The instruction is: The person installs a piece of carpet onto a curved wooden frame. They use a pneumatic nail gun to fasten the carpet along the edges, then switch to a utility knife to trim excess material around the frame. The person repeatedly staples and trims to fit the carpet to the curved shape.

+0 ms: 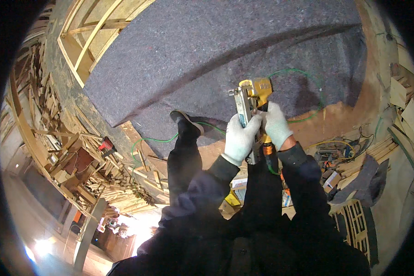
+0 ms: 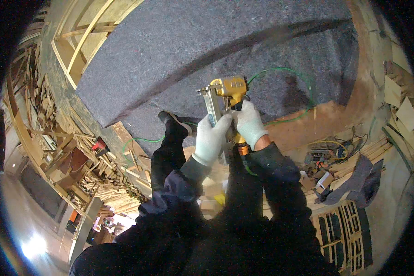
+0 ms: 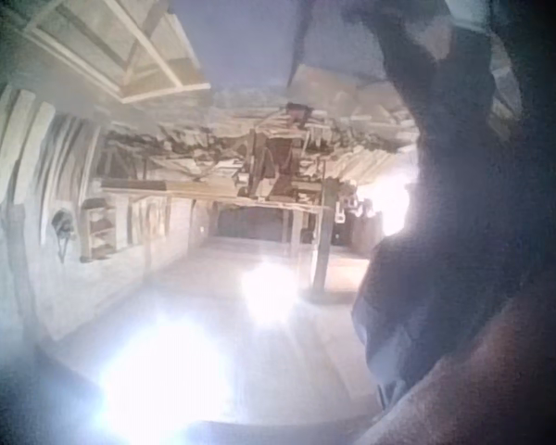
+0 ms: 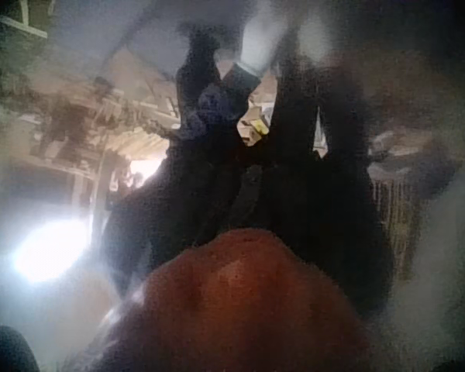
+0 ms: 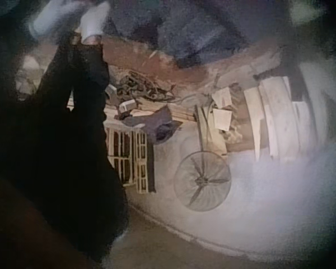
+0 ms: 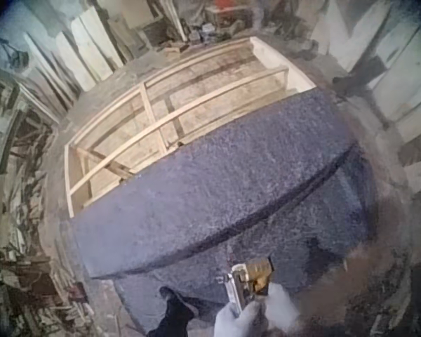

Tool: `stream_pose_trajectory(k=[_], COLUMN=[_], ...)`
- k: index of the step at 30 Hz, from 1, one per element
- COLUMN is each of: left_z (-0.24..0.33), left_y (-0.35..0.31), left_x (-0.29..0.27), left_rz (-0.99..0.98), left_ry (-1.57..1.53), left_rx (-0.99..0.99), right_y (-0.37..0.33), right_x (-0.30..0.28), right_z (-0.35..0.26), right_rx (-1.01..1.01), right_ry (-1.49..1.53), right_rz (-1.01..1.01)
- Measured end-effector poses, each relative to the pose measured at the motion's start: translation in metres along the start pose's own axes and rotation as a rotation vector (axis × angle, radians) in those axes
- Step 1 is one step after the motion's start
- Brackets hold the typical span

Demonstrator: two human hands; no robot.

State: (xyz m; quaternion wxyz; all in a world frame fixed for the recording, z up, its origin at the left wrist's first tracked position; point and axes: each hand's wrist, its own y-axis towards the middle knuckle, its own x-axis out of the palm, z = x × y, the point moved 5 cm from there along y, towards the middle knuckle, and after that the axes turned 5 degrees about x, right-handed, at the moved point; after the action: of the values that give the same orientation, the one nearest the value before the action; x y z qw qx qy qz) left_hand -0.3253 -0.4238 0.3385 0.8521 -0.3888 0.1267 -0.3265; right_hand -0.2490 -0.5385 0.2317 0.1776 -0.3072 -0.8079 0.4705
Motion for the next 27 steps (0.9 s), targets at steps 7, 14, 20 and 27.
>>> stream_pose_trajectory(k=[7,14,20,27], left_z=[0.02,0.05,0.057,0.078], left_y=[-0.069,-0.107,-0.117,-0.117], left_x=[0.019,0.027,0.002,-0.016], left_rz=[-0.007,-0.207,-0.26,-0.047], left_ry=[0.4,0.441,0.286,0.174], left_rx=[0.206,0.192,0.121,0.24], right_y=[-0.02,-0.016,-0.025,-0.038], right_x=[-0.015,-0.037,-0.034,-0.013], right_z=[-0.039,-0.087,-0.104,-0.119], right_rx=[0.082,0.019,0.018,-0.001], right_ry=[0.348,0.306,0.414,0.407], right_rz=[-0.088,-0.075,-0.016,0.094])
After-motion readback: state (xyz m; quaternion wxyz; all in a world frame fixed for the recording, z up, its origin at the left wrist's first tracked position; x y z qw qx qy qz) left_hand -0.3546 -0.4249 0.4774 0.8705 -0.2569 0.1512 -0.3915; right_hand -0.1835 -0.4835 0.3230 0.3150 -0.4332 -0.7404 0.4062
